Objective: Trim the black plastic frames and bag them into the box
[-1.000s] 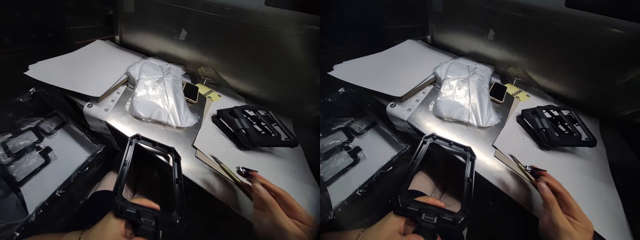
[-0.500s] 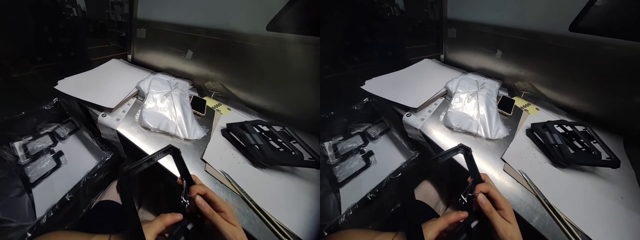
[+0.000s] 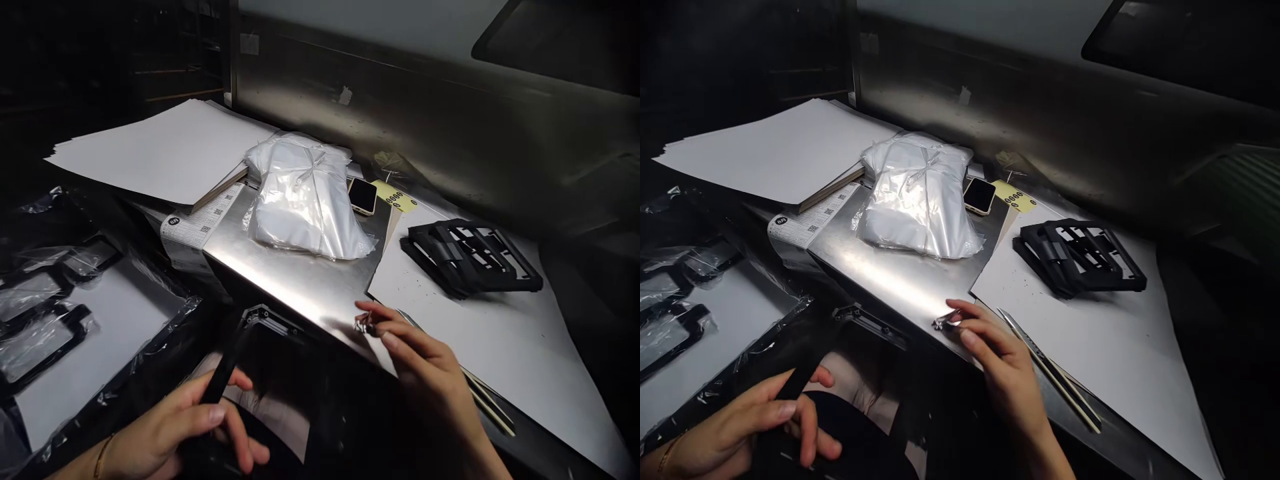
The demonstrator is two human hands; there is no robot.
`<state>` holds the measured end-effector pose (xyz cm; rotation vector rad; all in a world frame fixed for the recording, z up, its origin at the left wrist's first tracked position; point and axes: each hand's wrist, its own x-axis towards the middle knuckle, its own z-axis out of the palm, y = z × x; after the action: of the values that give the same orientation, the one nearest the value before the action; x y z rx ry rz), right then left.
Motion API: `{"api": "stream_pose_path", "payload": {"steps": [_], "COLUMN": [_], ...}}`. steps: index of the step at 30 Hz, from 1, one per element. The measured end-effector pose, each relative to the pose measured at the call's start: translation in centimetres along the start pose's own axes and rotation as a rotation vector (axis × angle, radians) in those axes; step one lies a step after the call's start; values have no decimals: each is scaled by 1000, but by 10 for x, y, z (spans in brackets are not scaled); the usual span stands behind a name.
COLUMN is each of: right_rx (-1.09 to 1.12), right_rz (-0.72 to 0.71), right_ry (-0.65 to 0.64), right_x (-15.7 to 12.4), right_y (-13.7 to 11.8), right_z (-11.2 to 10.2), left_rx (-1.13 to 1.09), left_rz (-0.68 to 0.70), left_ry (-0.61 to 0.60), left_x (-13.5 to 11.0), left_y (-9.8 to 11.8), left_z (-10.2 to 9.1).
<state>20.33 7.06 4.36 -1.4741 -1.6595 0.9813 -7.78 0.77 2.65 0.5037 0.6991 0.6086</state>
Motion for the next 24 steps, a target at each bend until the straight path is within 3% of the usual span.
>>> {"api": "stream_pose_path", "payload": {"steps": [2, 4, 10, 14, 19, 24], "right_rx": [-171, -333, -611, -665, -635, -563], "right_rz": [-36, -69, -140, -102, -81, -46], "right_ry": [208, 296, 249, 216, 228, 325], "right_x": [11, 19, 22, 17, 20, 7], "right_y": [16, 33, 53, 47, 44, 20], "right_z": [-8, -12, -17, -20, -22, -22], "left_rx": [-39, -125, -320, -298, -126, -51], "left_rz": [46, 97, 321, 253, 53, 14], "left_ry": [58, 89, 94, 55, -23, -67], "left_x": [2, 7, 42, 50, 43, 42], "left_y": [-3, -6, -10, -10, -6, -6], "left_z": [5, 12, 25, 19, 5, 11]}}
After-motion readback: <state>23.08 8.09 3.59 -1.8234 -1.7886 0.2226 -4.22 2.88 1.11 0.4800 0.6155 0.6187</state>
